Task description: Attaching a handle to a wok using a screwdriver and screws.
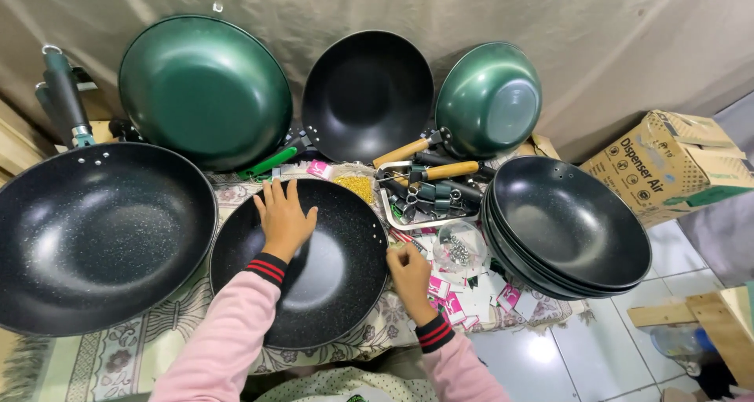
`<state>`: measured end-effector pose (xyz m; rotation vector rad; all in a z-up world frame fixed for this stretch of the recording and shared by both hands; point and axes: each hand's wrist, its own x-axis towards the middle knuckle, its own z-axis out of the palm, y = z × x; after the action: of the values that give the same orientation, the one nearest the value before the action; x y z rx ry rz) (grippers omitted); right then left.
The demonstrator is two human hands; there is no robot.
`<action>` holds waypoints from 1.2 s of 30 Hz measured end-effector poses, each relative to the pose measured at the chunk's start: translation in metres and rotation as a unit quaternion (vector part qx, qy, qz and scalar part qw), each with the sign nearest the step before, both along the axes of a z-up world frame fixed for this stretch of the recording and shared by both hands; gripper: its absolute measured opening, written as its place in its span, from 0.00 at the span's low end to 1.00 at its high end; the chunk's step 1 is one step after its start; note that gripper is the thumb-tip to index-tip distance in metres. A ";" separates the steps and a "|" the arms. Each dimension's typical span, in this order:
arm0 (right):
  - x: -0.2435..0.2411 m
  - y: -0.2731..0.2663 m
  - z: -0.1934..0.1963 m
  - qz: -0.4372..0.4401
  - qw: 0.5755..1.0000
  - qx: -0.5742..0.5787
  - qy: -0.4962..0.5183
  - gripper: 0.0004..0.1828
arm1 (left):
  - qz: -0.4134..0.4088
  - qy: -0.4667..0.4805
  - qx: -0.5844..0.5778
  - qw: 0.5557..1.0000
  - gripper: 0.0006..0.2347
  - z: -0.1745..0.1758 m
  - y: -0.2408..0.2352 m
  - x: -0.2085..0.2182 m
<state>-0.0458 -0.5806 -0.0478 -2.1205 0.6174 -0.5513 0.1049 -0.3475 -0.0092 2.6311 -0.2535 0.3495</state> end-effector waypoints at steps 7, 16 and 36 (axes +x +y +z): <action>0.064 -0.045 0.038 0.004 0.989 -0.142 -0.034 0.03 | -0.074 -0.154 -0.015 0.985 0.17 -0.004 -0.091 0.021; 0.112 -0.060 0.009 0.067 0.955 -0.261 0.122 0.15 | -0.250 -0.052 0.041 0.966 0.10 -0.029 -0.188 -0.001; 0.088 -0.055 0.051 0.036 0.928 0.371 -0.027 0.17 | -0.144 0.139 -0.351 0.915 0.23 0.029 -0.122 -0.035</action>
<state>0.0426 -0.6356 0.0034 -1.3982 0.5922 -0.2669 0.0699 -0.4690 0.0198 1.8657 -0.3391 -0.0435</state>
